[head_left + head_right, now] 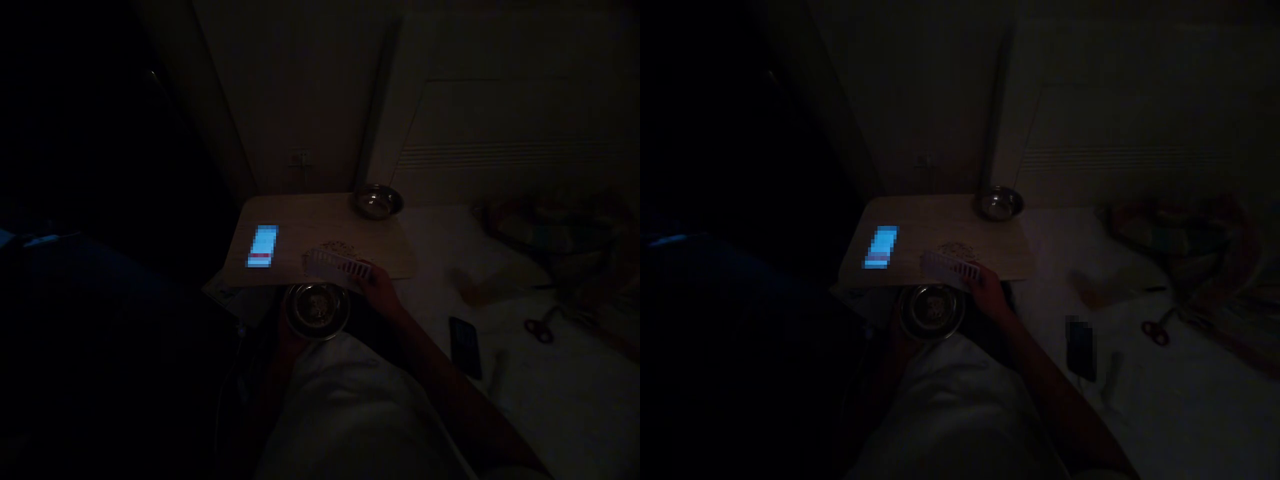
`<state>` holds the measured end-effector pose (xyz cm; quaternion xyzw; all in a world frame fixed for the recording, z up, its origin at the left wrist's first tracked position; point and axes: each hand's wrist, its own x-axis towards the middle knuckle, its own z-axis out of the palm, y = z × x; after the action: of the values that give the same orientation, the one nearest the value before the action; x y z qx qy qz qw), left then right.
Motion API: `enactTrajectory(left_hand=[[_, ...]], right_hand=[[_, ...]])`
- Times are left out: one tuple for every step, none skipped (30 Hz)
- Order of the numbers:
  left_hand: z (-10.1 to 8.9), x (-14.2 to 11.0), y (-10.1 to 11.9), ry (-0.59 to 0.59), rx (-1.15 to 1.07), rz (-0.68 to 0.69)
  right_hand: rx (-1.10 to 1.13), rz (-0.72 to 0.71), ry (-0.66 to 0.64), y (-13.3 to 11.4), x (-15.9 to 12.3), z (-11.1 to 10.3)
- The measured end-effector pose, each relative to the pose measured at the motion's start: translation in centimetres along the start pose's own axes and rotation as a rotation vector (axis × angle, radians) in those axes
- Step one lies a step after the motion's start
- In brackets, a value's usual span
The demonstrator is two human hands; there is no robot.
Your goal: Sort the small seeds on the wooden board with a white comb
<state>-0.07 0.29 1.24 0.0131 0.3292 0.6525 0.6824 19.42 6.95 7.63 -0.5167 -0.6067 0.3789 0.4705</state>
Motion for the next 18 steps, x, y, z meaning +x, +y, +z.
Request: enactTrajectory(left_hand=[[-0.1,0.1,0.0,0.0,0.001,-0.001],[-0.2,0.2,-0.1,-0.002,-0.001,0.006],[-0.4,0.2,-0.1,-0.005,-0.001,0.02],[-0.5,0.3,-0.1,-0.011,0.003,0.036],[-0.6,0.3,-0.1,-0.019,0.009,0.053],[-0.8,0.4,-0.1,-0.029,0.016,0.061],[-0.9,0.4,-0.1,-0.035,0.021,0.061],[-1.0,0.5,-0.1,-0.036,0.023,0.06],[-1.1,0.5,-0.2,-0.032,0.025,0.057],[-1.1,0.6,-0.2,-0.027,0.031,0.063],[-1.2,0.7,-0.2,-0.021,0.038,0.075],[-1.3,0.8,-0.2,-0.018,0.044,0.091],[-1.3,0.8,-0.2,-0.016,0.047,0.11],[-1.4,0.9,-0.3,-0.018,0.052,0.127],[-1.4,0.9,-0.3,-0.02,0.058,0.134],[-1.4,0.8,-0.3,-0.019,0.066,0.129],[-1.4,0.7,-0.4,-0.016,0.077,0.122],[-1.4,0.6,-0.4,-0.01,0.086,0.119]], right_hand=[[0.005,-0.004,0.006,0.0,0.0,0.0],[0.007,-0.008,0.011,-0.1,0.0,0.0],[0.006,-0.01,0.008,-0.1,0.0,0.1],[0.002,-0.009,-0.001,-0.2,0.0,0.1],[-0.005,-0.007,-0.017,-0.2,-0.1,0.1],[-0.013,-0.006,-0.036,-0.2,-0.1,0.1],[-0.021,-0.006,-0.055,-0.1,-0.1,0.1],[-0.027,-0.005,-0.065,-0.1,-0.2,0.1],[-0.027,-0.005,-0.066,-0.1,-0.2,0.0],[-0.023,-0.005,-0.059,0.0,-0.2,0.0],[-0.015,-0.003,-0.046,0.1,-0.3,-0.1],[-0.005,-0.001,-0.034,0.1,-0.3,-0.1],[0.002,0.0,-0.032,0.1,-0.3,-0.2],[0.004,0.002,-0.031,0.2,-0.3,-0.2],[-0.002,0.005,-0.027,0.2,-0.3,-0.2],[-0.009,0.008,-0.026,0.2,-0.4,-0.2],[-0.014,0.011,-0.029,0.2,-0.4,-0.2],[-0.015,0.014,-0.032,0.2,-0.5,-0.2]])
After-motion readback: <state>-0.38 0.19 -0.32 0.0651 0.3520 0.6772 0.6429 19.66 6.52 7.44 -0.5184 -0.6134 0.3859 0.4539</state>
